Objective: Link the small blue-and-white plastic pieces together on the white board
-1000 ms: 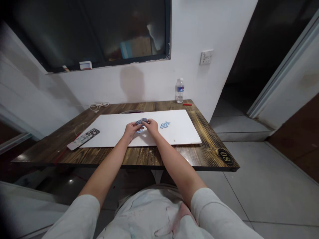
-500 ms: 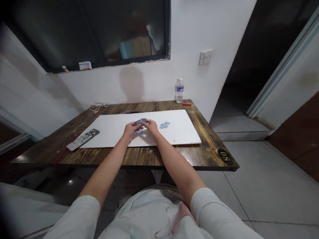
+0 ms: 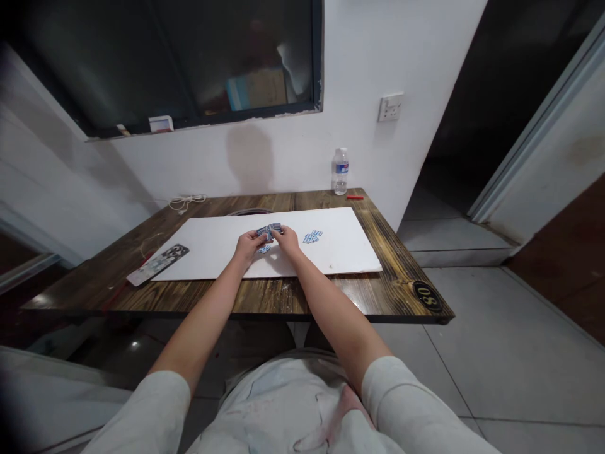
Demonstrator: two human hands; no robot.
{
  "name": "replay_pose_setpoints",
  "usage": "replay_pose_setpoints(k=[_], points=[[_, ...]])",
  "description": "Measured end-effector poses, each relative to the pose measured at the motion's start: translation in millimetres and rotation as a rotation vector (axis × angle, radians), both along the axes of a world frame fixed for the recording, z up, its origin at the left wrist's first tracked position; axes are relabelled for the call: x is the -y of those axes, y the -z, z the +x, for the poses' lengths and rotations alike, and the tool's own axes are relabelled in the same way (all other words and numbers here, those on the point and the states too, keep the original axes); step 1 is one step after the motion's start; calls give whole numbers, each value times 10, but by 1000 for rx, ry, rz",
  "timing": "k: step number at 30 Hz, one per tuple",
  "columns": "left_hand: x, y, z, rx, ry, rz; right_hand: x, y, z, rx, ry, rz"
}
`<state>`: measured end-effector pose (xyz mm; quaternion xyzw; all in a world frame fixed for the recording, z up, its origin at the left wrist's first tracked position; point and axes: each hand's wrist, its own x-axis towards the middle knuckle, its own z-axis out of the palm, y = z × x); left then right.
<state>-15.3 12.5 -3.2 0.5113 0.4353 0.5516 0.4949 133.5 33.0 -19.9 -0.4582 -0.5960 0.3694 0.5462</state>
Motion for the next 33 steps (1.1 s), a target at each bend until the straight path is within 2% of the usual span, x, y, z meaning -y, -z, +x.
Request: replay_pose_setpoints(k=[4, 7, 13, 16, 18, 22, 28, 33], points=[[-1, -21, -15, 43, -91, -2, 5, -19, 33, -18, 81, -59], [-23, -35, -51, 104, -210, 8, 36, -57, 36, -51, 38, -125], [-88, -33, -153, 204, -401, 32, 228, -208, 41, -31, -367, -41], [-99, -22, -169, 205, -427, 55, 306, -268, 88, 138, -575, -12], [-95, -16, -163, 190, -425, 66, 330, -279, 117, 310, -632, 41], [-76, -14, -139, 151, -401, 72, 337, -240, 130, 559, -590, 143], [-63, -15, -133, 115, -395, 38, 316, -170, 114, 564, -539, 165], [-54, -10, -127, 93, -375, 37, 299, -151, 133, 645, -495, 328]])
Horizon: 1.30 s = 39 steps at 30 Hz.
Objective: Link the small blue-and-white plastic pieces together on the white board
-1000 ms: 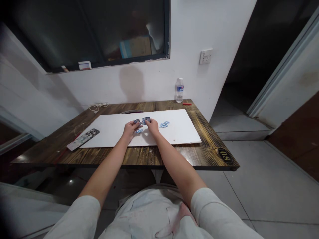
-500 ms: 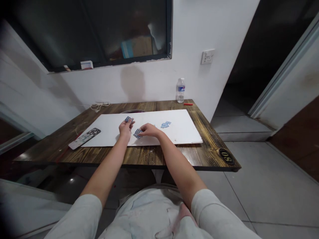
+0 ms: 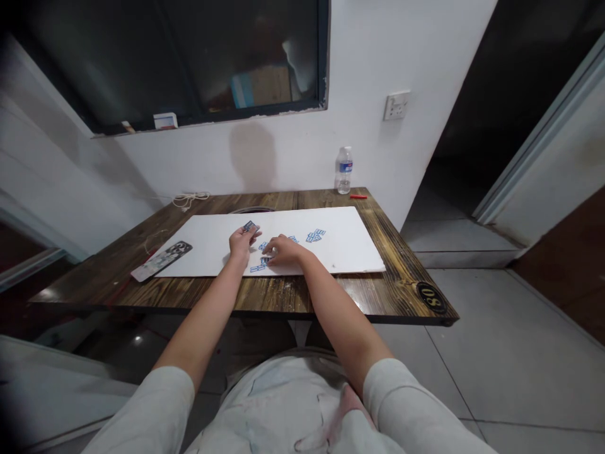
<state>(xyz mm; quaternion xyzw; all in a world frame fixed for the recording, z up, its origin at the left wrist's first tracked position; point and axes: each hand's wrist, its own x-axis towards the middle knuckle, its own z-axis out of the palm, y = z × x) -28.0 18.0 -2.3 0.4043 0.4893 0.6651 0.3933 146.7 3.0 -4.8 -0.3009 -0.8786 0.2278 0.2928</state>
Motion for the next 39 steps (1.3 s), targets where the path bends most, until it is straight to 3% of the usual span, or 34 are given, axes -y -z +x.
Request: replay_pose_setpoints(k=[7, 12, 24, 29, 35, 39], points=[[28, -13, 46, -118, 136, 6, -93, -15, -13, -134, 186, 28], [71, -13, 104, -182, 297, 1, -102, -15, -23, -341, 379, -90], [165, -63, 140, -306, 439, 13, -120, 2, -41, -552, 386, -249], [173, -71, 125, -279, 533, 64, -104, -39, -19, -580, 359, -166], [204, -127, 124, -84, 611, 75, 3, -178, -16, -635, 379, 119], [200, -168, 99, 31, 488, 115, 3, -324, 21, -614, 425, 12]])
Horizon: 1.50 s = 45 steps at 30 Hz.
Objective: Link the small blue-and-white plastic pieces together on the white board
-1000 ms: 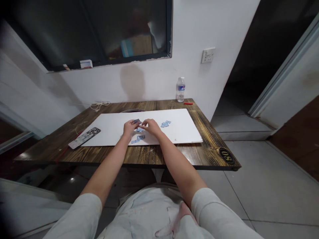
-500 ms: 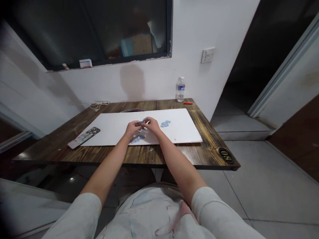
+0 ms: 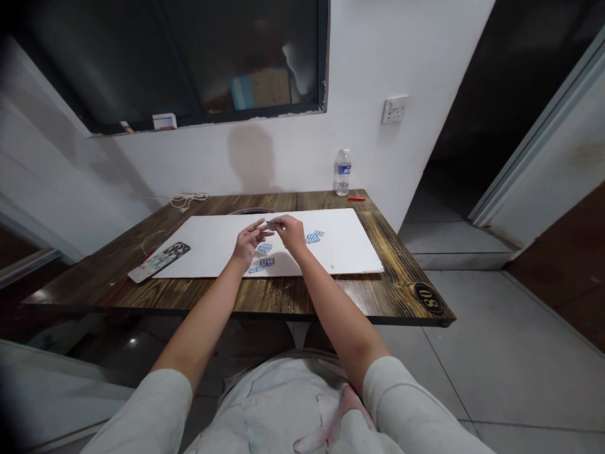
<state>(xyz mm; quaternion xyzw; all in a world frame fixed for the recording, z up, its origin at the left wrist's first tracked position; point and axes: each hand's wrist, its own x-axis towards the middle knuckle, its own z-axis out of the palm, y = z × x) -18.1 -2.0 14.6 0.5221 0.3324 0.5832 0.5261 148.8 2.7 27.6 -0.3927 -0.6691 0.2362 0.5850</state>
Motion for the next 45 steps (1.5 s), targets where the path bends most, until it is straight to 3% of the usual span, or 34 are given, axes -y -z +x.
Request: replay_pose_setpoints(k=[3, 6, 10, 13, 18, 21, 27, 35, 38, 41, 45], points=[[-33, -8, -44, 81, -146, 2, -18, -59, 108, 79, -122, -219], [-85, 11, -88, 155, -246, -30, 26, -40, 258, 295, -325, -431], [-148, 56, -114, 141, -340, -99, 130, 35, 430, 708, -301, -334], [-172, 94, -116, 71, -421, -148, 109, 79, 559, 808, -168, -305], [-210, 158, -129, 154, -523, -270, -135, 172, 887, 576, 113, -434], [-235, 180, -93, 211, -496, -287, -232, 277, 1013, 352, 217, -587], [-216, 165, 75, 218, -186, -355, -180, 446, 714, 253, 79, -627], [-127, 139, 78, 153, 103, -319, -134, 430, 78, 96, -193, -584], [-116, 151, 78, 140, 123, -297, -141, 458, 16, -110, -355, -601], [-115, 167, 90, 109, 67, -225, -169, 486, 78, -260, -429, -591], [-77, 159, 84, -41, -83, -62, -206, 494, 278, -235, -435, -558]])
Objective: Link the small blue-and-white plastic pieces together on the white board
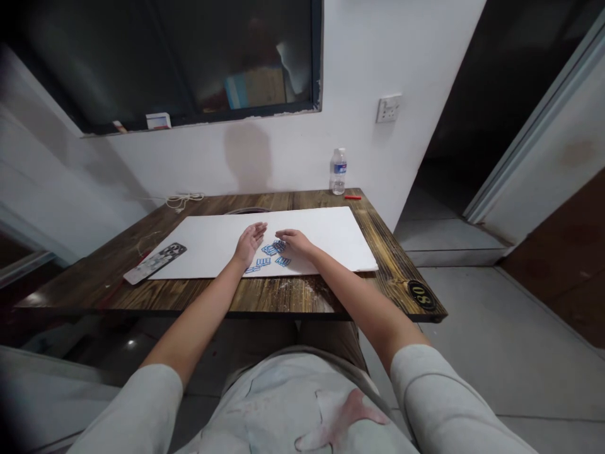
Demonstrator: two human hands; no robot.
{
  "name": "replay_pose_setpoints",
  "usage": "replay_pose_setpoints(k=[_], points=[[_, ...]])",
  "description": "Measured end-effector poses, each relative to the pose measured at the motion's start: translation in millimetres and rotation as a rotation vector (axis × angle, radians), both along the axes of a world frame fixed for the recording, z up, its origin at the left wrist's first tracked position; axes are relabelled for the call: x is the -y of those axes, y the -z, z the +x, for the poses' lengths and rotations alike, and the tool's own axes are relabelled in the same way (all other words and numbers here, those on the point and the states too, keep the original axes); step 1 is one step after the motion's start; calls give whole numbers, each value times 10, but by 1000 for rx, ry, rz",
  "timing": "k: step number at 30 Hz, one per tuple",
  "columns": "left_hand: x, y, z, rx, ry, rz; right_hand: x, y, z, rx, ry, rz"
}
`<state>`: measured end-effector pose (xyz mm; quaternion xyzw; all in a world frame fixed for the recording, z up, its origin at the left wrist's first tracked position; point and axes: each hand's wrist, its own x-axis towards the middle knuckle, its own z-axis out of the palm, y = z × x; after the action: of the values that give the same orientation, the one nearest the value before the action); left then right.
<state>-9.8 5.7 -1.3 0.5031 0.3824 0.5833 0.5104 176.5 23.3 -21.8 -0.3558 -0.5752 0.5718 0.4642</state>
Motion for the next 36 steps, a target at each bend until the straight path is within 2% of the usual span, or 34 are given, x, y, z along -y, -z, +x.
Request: replay_pose_setpoints(k=[2, 5, 7, 11, 15, 19, 23, 31, 34, 36], points=[[76, -23, -32, -149, -67, 38, -3, -2, 98, 138, 24, 91], [298, -70, -147, -352, -53, 63, 13, 0, 182, 341, 49, 227], [504, -96, -279, -462, 32, 144, 32, 3, 189, 438, 60, 290], [887, -93, -629, -698, 162, 203, 70, 9, 141, 638, 75, 374], [1041, -50, -879, -1057, 343, 340, 105, -7, 101, 846, 80, 431], [1000, -59, -878, -1279, 408, 421, 158, -71, 109, 900, 14, 468], [888, -80, -745, -1342, 408, 416, 195, -151, 171, 834, -69, 464], [589, -19, -508, -1313, 428, 339, 89, -153, 340, 848, -291, 536], [477, 21, -464, -1224, 415, 306, 69, -114, 333, 846, -265, 585], [407, 63, -435, -1149, 321, 261, 72, -86, 309, 859, -220, 599]])
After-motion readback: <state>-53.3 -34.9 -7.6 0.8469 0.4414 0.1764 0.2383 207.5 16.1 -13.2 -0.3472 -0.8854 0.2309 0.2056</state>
